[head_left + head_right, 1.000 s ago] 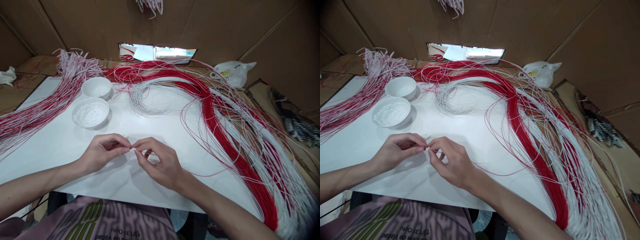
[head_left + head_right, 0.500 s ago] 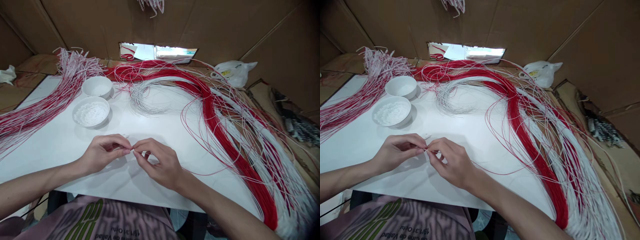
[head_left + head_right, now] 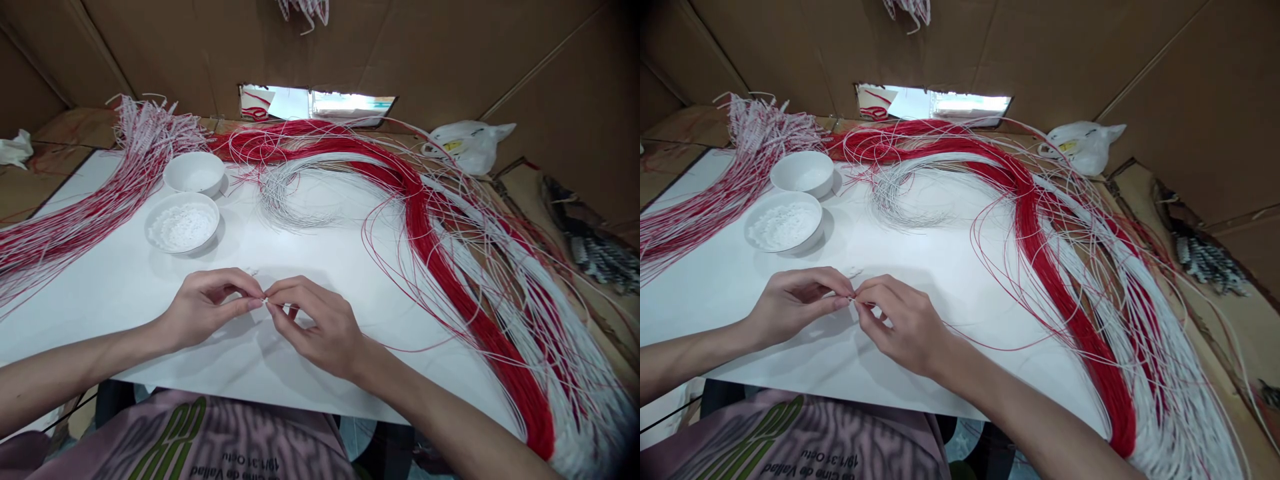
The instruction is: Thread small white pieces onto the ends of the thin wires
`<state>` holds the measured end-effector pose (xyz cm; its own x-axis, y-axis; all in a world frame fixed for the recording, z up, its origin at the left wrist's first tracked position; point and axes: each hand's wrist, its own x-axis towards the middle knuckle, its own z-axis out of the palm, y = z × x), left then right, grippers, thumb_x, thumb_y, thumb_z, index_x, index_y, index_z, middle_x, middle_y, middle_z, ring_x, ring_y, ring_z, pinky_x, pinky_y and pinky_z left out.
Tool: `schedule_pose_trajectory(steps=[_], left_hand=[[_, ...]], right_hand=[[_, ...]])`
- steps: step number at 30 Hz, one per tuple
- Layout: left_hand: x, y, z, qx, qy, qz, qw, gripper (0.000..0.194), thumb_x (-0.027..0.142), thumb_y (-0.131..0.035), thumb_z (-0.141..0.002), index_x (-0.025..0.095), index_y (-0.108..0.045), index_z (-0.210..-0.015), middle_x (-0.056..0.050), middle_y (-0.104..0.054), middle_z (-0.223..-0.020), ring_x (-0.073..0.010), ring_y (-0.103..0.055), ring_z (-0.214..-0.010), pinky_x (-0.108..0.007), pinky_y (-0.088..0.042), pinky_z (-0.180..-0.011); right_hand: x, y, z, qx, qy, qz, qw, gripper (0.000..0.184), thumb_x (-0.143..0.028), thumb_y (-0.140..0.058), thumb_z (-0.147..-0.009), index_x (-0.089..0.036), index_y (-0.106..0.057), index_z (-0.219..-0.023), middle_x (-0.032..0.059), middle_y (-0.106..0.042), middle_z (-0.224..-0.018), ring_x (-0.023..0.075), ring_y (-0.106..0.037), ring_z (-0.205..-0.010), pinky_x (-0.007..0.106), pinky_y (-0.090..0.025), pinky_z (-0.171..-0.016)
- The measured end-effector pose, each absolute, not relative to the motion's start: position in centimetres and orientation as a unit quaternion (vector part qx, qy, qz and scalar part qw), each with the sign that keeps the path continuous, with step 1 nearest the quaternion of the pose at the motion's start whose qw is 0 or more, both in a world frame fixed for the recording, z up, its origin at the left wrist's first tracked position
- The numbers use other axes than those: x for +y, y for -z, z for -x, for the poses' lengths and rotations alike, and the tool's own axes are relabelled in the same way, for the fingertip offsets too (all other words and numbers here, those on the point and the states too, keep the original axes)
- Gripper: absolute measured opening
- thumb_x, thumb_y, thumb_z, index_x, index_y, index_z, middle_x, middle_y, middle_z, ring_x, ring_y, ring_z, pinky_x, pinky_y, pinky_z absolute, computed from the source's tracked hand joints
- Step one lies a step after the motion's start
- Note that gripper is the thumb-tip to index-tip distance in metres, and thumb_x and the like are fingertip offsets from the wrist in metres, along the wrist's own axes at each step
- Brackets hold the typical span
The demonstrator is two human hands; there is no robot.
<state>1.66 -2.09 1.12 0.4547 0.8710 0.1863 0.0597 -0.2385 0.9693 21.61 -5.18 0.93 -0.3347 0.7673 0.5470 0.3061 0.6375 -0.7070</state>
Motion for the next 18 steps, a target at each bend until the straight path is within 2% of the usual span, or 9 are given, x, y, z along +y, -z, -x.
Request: schedule_pose_trajectory(steps=[7,12,18], left_hand=[[-2.1,-1.0,-1.6,0.337,-0.390,-0.711,0.477,0.007,0.015,-0.072,-0.080,0.019,-0.071,-0.086,-0.004,-0.073,-0.084,-0.0158,-0.068,-0.077,-0.026,-0.056,-0.069],[-2.0,-0.8,-1.3,0.338,-0.364,-0.760,0.419,0.008,0.013,-0.067,-0.085,0.018,-0.071,-0.089,-0.003,-0.073,-0.083,-0.0135,-0.067,-0.074,-0.024,-0.053,-0.067],[-2.5,-0.3,-1.4,0.325,-0.375,-0.804,0.327,0.017,0.006,-0.064,-0.085,0.018,-0.068,-0.097,-0.002,-0.073,-0.088,-0.0126,-0.067,-0.081,-0.023,-0.054,-0.073]], right_hand=[[-5.0,-0.9,-21.9,-0.805,-0.207,0.348,0.434,0.012,-0.011,-0.056,-0.092,-0.017,-0.066,-0.094,0.0062,-0.069,-0.095,0.0131,-0.066,-0.083,0.023,-0.056,-0.071],[-4.7,-0.2,-22.1,-0.804,-0.155,0.384,0.426,0.010,-0.017,-0.060,-0.092,-0.017,-0.070,-0.092,0.0045,-0.065,-0.087,0.0106,-0.063,-0.070,0.021,-0.052,-0.063],[-4.6,0.1,-21.9,-0.818,-0.135,0.370,0.420,0.010,-0.015,-0.057,-0.092,-0.018,-0.066,-0.097,0.0040,-0.066,-0.089,0.0122,-0.064,-0.077,0.022,-0.052,-0.067]])
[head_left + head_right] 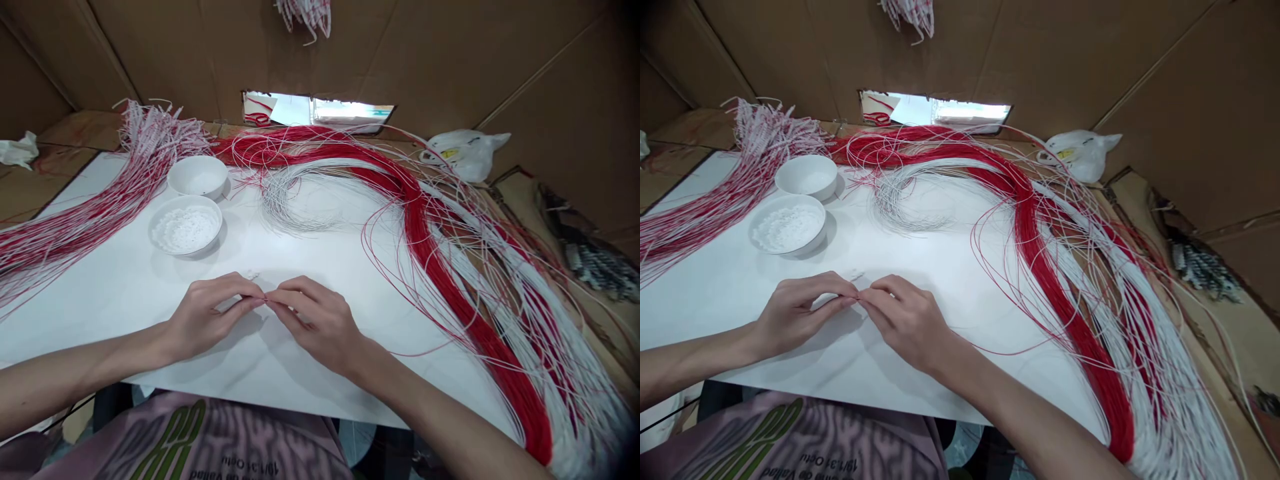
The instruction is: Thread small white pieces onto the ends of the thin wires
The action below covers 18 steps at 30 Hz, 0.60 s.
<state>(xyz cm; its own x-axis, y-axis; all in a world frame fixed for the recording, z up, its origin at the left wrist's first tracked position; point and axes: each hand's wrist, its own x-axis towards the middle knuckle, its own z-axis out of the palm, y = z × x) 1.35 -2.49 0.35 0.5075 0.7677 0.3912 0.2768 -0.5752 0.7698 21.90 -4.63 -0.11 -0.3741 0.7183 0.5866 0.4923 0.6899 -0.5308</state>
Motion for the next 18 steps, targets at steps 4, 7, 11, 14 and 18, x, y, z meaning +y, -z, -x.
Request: schedule_pose_trajectory(steps=[4,7,11,14,18], left_hand=[[-2.2,-0.4,-1.1,0.360,-0.379,-0.804,0.283,0.015,0.007,-0.066,-0.084,0.017,-0.068,-0.094,-0.002,-0.072,-0.087,-0.0130,-0.067,-0.080,-0.024,-0.053,-0.073],[-1.7,-0.4,-0.8,0.381,-0.391,-0.794,0.267,0.011,0.009,-0.066,-0.083,0.017,-0.067,-0.092,-0.003,-0.071,-0.087,-0.0140,-0.066,-0.079,-0.025,-0.053,-0.073],[-1.7,-0.1,-0.9,0.378,-0.389,-0.798,0.263,0.011,0.009,-0.066,-0.084,0.016,-0.067,-0.092,-0.003,-0.071,-0.086,-0.0137,-0.066,-0.078,-0.025,-0.052,-0.072],[-1.9,0.1,-1.3,0.356,-0.380,-0.812,0.265,0.013,0.007,-0.065,-0.084,0.016,-0.067,-0.093,-0.003,-0.071,-0.085,-0.0129,-0.065,-0.079,-0.025,-0.052,-0.072],[-2.0,0.1,-1.4,0.323,-0.365,-0.831,0.267,0.015,0.007,-0.063,-0.085,0.017,-0.066,-0.096,-0.003,-0.071,-0.086,-0.0132,-0.064,-0.081,-0.025,-0.052,-0.075]], right_hand=[[-4.0,0.0,-22.5,-0.807,-0.107,0.425,0.396,0.012,-0.008,-0.054,-0.083,-0.016,-0.063,-0.085,0.0047,-0.063,-0.083,0.0154,-0.061,-0.074,0.028,-0.051,-0.065],[-3.3,-0.1,-23.3,-0.790,-0.120,0.468,0.376,0.021,-0.001,-0.046,-0.074,-0.016,-0.058,-0.080,0.0057,-0.060,-0.081,0.0188,-0.057,-0.078,0.033,-0.049,-0.068],[-3.6,-0.2,-23.2,-0.781,-0.181,0.464,0.377,0.031,0.003,-0.043,-0.070,-0.016,-0.058,-0.090,0.0055,-0.061,-0.088,0.0191,-0.056,-0.084,0.034,-0.048,-0.074],[-4.4,-0.1,-22.2,-0.782,-0.235,0.421,0.396,0.020,-0.007,-0.053,-0.083,-0.016,-0.058,-0.100,0.0062,-0.063,-0.093,0.0181,-0.059,-0.087,0.033,-0.050,-0.079],[-4.9,0.1,-21.5,-0.775,-0.272,0.408,0.399,0.007,-0.016,-0.053,-0.095,-0.018,-0.059,-0.096,0.0034,-0.063,-0.086,0.0137,-0.059,-0.077,0.027,-0.050,-0.070]])
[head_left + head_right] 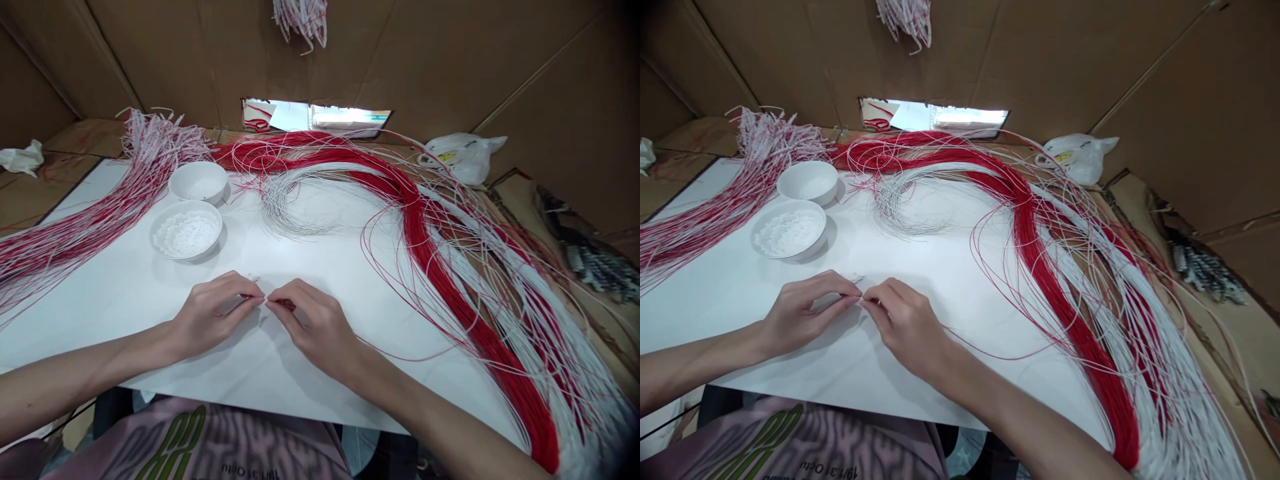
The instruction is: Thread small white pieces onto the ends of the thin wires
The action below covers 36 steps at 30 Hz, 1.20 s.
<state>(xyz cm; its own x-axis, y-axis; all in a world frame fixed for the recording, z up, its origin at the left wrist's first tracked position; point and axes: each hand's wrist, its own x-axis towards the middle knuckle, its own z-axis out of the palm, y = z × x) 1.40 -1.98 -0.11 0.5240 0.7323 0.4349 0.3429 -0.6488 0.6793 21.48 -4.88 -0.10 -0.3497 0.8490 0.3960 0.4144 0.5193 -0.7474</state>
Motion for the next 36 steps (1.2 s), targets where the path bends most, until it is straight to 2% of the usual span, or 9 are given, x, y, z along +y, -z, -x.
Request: schedule_pose_trajectory(steps=[7,13,17,20,22,24,29,32,36], left_hand=[[-0.1,0.0,-0.6,0.444,-0.308,-0.809,0.232,0.020,0.018,-0.060,-0.089,0.018,-0.064,-0.109,-0.004,-0.066,-0.101,-0.0128,-0.062,-0.084,-0.026,-0.051,-0.079],[0.8,0.5,-0.4,0.466,-0.250,-0.821,0.216,0.019,0.019,-0.059,-0.089,0.021,-0.069,-0.105,-0.003,-0.065,-0.104,-0.0151,-0.063,-0.093,-0.027,-0.050,-0.080],[1.1,0.6,-0.5,0.463,-0.256,-0.822,0.210,0.014,0.019,-0.061,-0.088,0.022,-0.072,-0.096,-0.003,-0.066,-0.098,-0.0149,-0.063,-0.089,-0.027,-0.050,-0.077],[1.3,0.6,-0.5,0.460,-0.265,-0.818,0.222,0.012,0.020,-0.060,-0.088,0.021,-0.072,-0.090,-0.003,-0.067,-0.095,-0.0155,-0.063,-0.086,-0.028,-0.050,-0.075],[1.1,0.4,-0.6,0.460,-0.286,-0.798,0.264,0.011,0.022,-0.061,-0.088,0.020,-0.071,-0.089,-0.004,-0.069,-0.093,-0.0164,-0.064,-0.086,-0.028,-0.051,-0.075],[0.7,-0.1,-0.8,0.459,-0.320,-0.752,0.348,0.011,0.026,-0.064,-0.087,0.018,-0.071,-0.088,-0.005,-0.071,-0.091,-0.0172,-0.066,-0.085,-0.028,-0.053,-0.075],[-0.7,-1.1,-1.4,0.440,-0.355,-0.602,0.563,0.012,0.026,-0.075,-0.078,0.017,-0.072,-0.085,-0.005,-0.075,-0.084,-0.0167,-0.071,-0.079,-0.026,-0.058,-0.073],[-1.2,-1.1,-1.5,0.421,-0.343,-0.567,0.620,0.011,0.024,-0.076,-0.077,0.017,-0.073,-0.085,-0.004,-0.076,-0.083,-0.0158,-0.072,-0.080,-0.025,-0.059,-0.075],[-1.4,-0.6,-1.3,0.417,-0.332,-0.563,0.632,0.013,0.027,-0.076,-0.077,0.018,-0.073,-0.086,-0.005,-0.076,-0.084,-0.0163,-0.072,-0.080,-0.026,-0.059,-0.075]], right_hand=[[-4.3,0.0,-22.1,-0.764,-0.247,0.484,0.347,0.009,-0.012,-0.048,-0.095,-0.018,-0.053,-0.091,0.0023,-0.057,-0.086,0.0123,-0.053,-0.067,0.027,-0.043,-0.061],[-4.3,-0.3,-22.1,-0.751,-0.246,0.497,0.358,0.007,-0.013,-0.049,-0.094,-0.019,-0.053,-0.090,0.0025,-0.057,-0.089,0.0132,-0.056,-0.074,0.027,-0.044,-0.065],[-4.3,-0.3,-22.0,-0.749,-0.242,0.493,0.370,0.006,-0.014,-0.052,-0.093,-0.018,-0.053,-0.089,0.0029,-0.058,-0.088,0.0133,-0.058,-0.076,0.026,-0.045,-0.065],[-4.3,-0.2,-22.0,-0.752,-0.233,0.491,0.372,0.007,-0.016,-0.052,-0.093,-0.018,-0.054,-0.087,0.0027,-0.060,-0.087,0.0121,-0.057,-0.071,0.026,-0.044,-0.062],[-4.4,-0.2,-22.1,-0.752,-0.223,0.488,0.382,0.007,-0.018,-0.052,-0.094,-0.018,-0.055,-0.087,0.0016,-0.061,-0.083,0.0105,-0.054,-0.063,0.025,-0.044,-0.059],[-4.5,-0.3,-22.0,-0.749,-0.225,0.475,0.402,0.007,-0.019,-0.051,-0.094,-0.018,-0.056,-0.089,0.0011,-0.062,-0.081,0.0097,-0.053,-0.060,0.024,-0.044,-0.056],[-4.9,-0.9,-21.9,-0.737,-0.261,0.422,0.459,0.009,-0.014,-0.051,-0.093,-0.017,-0.058,-0.097,0.0038,-0.067,-0.090,0.0103,-0.061,-0.070,0.021,-0.048,-0.052],[-5.2,-1.2,-21.8,-0.739,-0.275,0.398,0.469,0.009,-0.013,-0.052,-0.091,-0.018,-0.058,-0.097,0.0043,-0.068,-0.094,0.0099,-0.062,-0.071,0.019,-0.051,-0.053],[-5.3,-1.1,-21.8,-0.751,-0.281,0.379,0.462,0.008,-0.012,-0.053,-0.091,-0.017,-0.058,-0.093,0.0044,-0.069,-0.093,0.0101,-0.064,-0.073,0.019,-0.053,-0.056]])
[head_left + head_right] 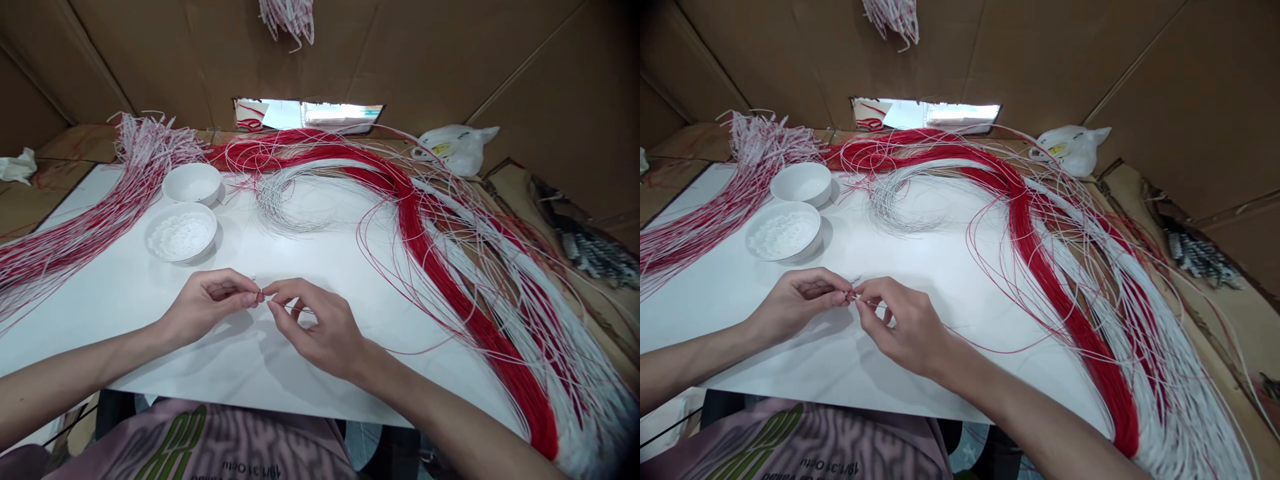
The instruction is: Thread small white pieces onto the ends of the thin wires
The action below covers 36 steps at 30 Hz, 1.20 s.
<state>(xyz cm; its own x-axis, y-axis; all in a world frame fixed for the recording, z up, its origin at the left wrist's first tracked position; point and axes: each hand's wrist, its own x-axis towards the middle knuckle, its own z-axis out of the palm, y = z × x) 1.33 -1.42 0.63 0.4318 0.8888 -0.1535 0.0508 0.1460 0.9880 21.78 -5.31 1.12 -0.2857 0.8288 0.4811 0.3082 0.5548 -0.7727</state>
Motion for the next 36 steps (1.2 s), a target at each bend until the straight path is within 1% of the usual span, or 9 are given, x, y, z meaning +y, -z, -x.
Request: schedule_pose_trajectory(steps=[4,10,17,23,30,36], left_hand=[[-1.48,-0.43,-1.23,0.413,-0.332,-0.570,0.629,0.013,0.028,-0.076,-0.077,0.018,-0.074,-0.085,-0.005,-0.075,-0.084,-0.0163,-0.071,-0.079,-0.028,-0.059,-0.075],[-1.50,-0.18,-1.24,0.392,-0.344,-0.565,0.639,0.010,0.025,-0.076,-0.077,0.019,-0.074,-0.085,-0.003,-0.075,-0.083,-0.0135,-0.070,-0.079,-0.024,-0.058,-0.075],[-1.51,-0.30,-1.29,0.394,-0.346,-0.572,0.631,0.011,0.026,-0.077,-0.077,0.019,-0.074,-0.085,-0.004,-0.075,-0.082,-0.0143,-0.070,-0.077,-0.024,-0.059,-0.073],[-1.49,-0.53,-1.41,0.387,-0.360,-0.595,0.605,0.014,0.030,-0.077,-0.076,0.018,-0.075,-0.083,-0.006,-0.074,-0.080,-0.0167,-0.070,-0.076,-0.028,-0.060,-0.071],[-1.52,-0.51,-1.36,0.379,-0.358,-0.597,0.609,0.010,0.027,-0.075,-0.078,0.019,-0.075,-0.085,-0.005,-0.075,-0.082,-0.0159,-0.071,-0.077,-0.026,-0.060,-0.072],[-1.58,-0.57,-1.36,0.392,-0.352,-0.596,0.606,0.014,0.029,-0.077,-0.077,0.018,-0.075,-0.085,-0.006,-0.075,-0.081,-0.0180,-0.071,-0.076,-0.030,-0.061,-0.072]], right_hand=[[-5.31,-1.09,-21.76,-0.754,-0.282,0.370,0.464,0.008,-0.012,-0.053,-0.091,-0.018,-0.057,-0.093,0.0046,-0.070,-0.093,0.0110,-0.065,-0.075,0.020,-0.054,-0.056],[-5.37,-1.11,-21.73,-0.757,-0.279,0.367,0.464,0.007,-0.012,-0.052,-0.092,-0.018,-0.056,-0.092,0.0051,-0.070,-0.095,0.0116,-0.066,-0.076,0.021,-0.054,-0.056],[-5.29,-1.09,-21.78,-0.763,-0.266,0.365,0.462,0.008,-0.012,-0.053,-0.091,-0.018,-0.056,-0.092,0.0052,-0.070,-0.095,0.0114,-0.066,-0.075,0.022,-0.054,-0.057],[-5.31,-1.02,-21.77,-0.770,-0.262,0.361,0.457,0.009,-0.011,-0.052,-0.091,-0.019,-0.056,-0.092,0.0050,-0.070,-0.098,0.0115,-0.066,-0.077,0.022,-0.054,-0.057],[-5.31,-1.04,-21.80,-0.763,-0.273,0.360,0.462,0.010,-0.010,-0.052,-0.090,-0.019,-0.056,-0.091,0.0052,-0.070,-0.097,0.0115,-0.066,-0.077,0.021,-0.054,-0.058],[-5.27,-1.18,-21.79,-0.765,-0.262,0.361,0.464,0.011,-0.010,-0.051,-0.090,-0.019,-0.056,-0.089,0.0039,-0.070,-0.096,0.0102,-0.065,-0.074,0.021,-0.054,-0.058]])
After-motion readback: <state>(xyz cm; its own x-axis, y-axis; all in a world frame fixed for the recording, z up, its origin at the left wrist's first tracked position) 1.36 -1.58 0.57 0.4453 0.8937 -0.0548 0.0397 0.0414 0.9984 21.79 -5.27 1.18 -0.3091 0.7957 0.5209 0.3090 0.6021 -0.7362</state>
